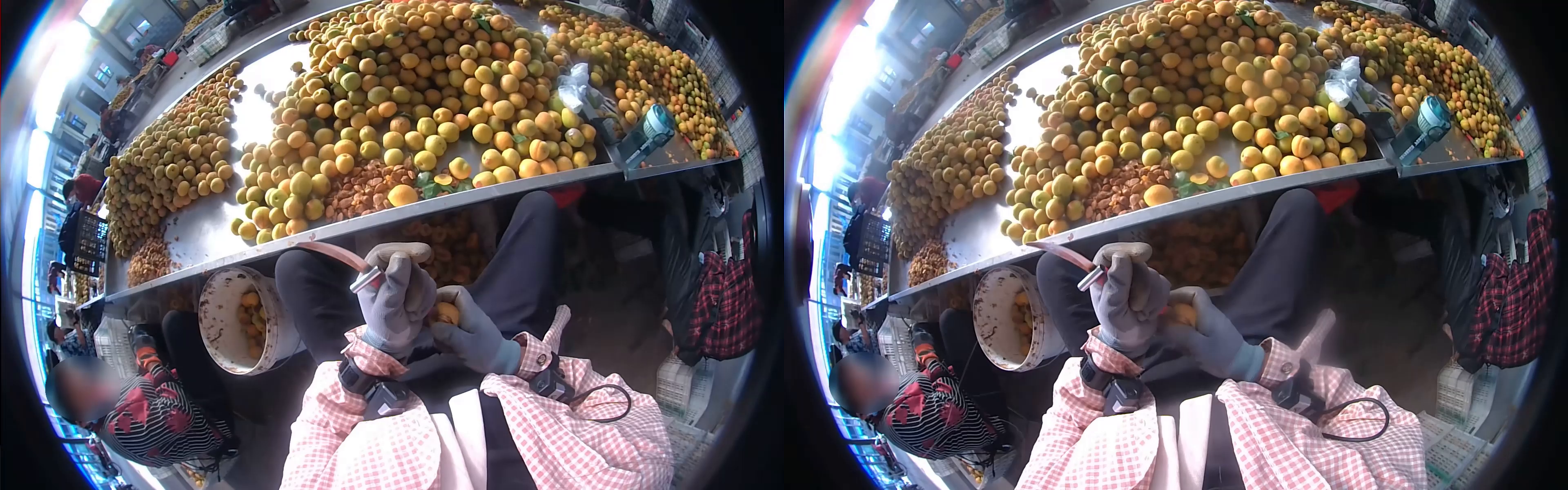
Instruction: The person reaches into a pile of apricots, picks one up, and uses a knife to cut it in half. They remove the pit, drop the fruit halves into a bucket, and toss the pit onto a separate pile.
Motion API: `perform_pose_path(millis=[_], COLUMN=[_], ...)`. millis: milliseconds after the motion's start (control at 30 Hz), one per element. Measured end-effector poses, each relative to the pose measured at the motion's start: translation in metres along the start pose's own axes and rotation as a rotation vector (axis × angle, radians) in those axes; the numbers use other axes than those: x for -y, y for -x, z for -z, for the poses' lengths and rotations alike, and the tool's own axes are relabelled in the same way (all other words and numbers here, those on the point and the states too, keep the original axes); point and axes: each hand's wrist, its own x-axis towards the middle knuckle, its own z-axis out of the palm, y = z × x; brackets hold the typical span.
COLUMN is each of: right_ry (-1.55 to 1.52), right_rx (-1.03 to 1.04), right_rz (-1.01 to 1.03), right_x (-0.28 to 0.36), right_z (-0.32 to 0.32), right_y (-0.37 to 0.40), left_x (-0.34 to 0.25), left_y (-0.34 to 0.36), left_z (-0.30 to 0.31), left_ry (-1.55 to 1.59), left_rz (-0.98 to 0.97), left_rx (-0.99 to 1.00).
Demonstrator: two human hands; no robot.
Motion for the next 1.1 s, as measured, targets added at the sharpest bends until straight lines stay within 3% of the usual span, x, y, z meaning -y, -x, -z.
perform_pose_path(millis=[33, 67, 133, 167, 233, 267, 333, 367, 433, 467, 533, 567, 633, 733, 767, 867, 900, 967, 1100], right_ry=[0.097, 0.096, 0.293, 0.291, 0.686, 0.679, 0.487, 0.489, -0.047, -0.047, -0.336, -0.339, -0.242, -0.051, -0.16, -0.391, -0.386, -0.357, -0.249], right_rx=[-0.045, -0.045, -0.03, -0.03, 0.113, 0.117, 0.138, 0.138, 0.045, 0.045, -0.054, -0.06, 0.045, -0.08, -0.169, -0.377, -0.376, -0.277, -0.175], right_rz=[0.143, 0.142, 0.422, 0.426, 0.624, 0.622, 0.344, 0.343, -0.02, -0.017, -0.218, -0.217, 0.111, 0.169, 0.175, 0.027, 0.032, -0.159, -0.367], right_x=[-0.002, -0.001, 0.003, 0.003, -0.002, -0.003, -0.007, -0.006, -0.004, 0.001, 0.016, 0.009, -0.012, 0.012, 0.018, 0.033, 0.031, 0.014, -0.028], right_z=[-0.004, -0.006, -0.008, -0.001, 0.019, 0.021, 0.021, 0.02, 0.014, 0.01, 0.004, 0.008, 0.019, 0.039, 0.048, 0.077, 0.078, 0.073, 0.056], right_y=[-0.002, -0.003, -0.004, -0.007, -0.014, -0.012, -0.007, -0.007, -0.011, -0.011, -0.009, -0.014, -0.025, -0.046, -0.054, -0.068, -0.071, -0.066, -0.072], left_x=[0.0, 0.0, -0.002, -0.004, -0.008, -0.008, -0.007, -0.004, 0.004, 0.011, 0.016, 0.017, 0.016, 0.002, -0.004, -0.028, -0.033, -0.037, -0.032], left_y=[0.0, 0.0, -0.003, -0.003, -0.001, 0.0, 0.001, 0.001, -0.001, -0.004, -0.009, -0.01, -0.013, -0.024, -0.026, -0.027, -0.026, -0.022, -0.007], left_z=[-0.001, -0.002, -0.004, -0.004, -0.001, 0.0, -0.002, -0.005, -0.009, -0.005, 0.007, 0.01, 0.008, 0.011, 0.024, 0.045, 0.054, 0.068, 0.091], left_ry=[-0.017, -0.018, 0.049, 0.046, 0.183, 0.178, 0.098, 0.1, -0.14, -0.152, -0.131, -0.11, -0.114, -0.19, -0.093, -0.083, -0.077, -0.06, -0.055], left_rz=[-0.025, -0.024, -0.051, -0.052, 0.103, 0.102, 0.137, 0.137, 0.105, 0.091, 0.085, 0.086, 0.064, -0.052, -0.07, -0.092, -0.091, -0.075, -0.011], left_rx=[-0.003, -0.004, -0.003, 0.0, 0.003, -0.004, -0.142, -0.142, -0.249, -0.261, -0.24, -0.222, -0.178, -0.185, -0.126, -0.135, -0.125, -0.105, -0.241])
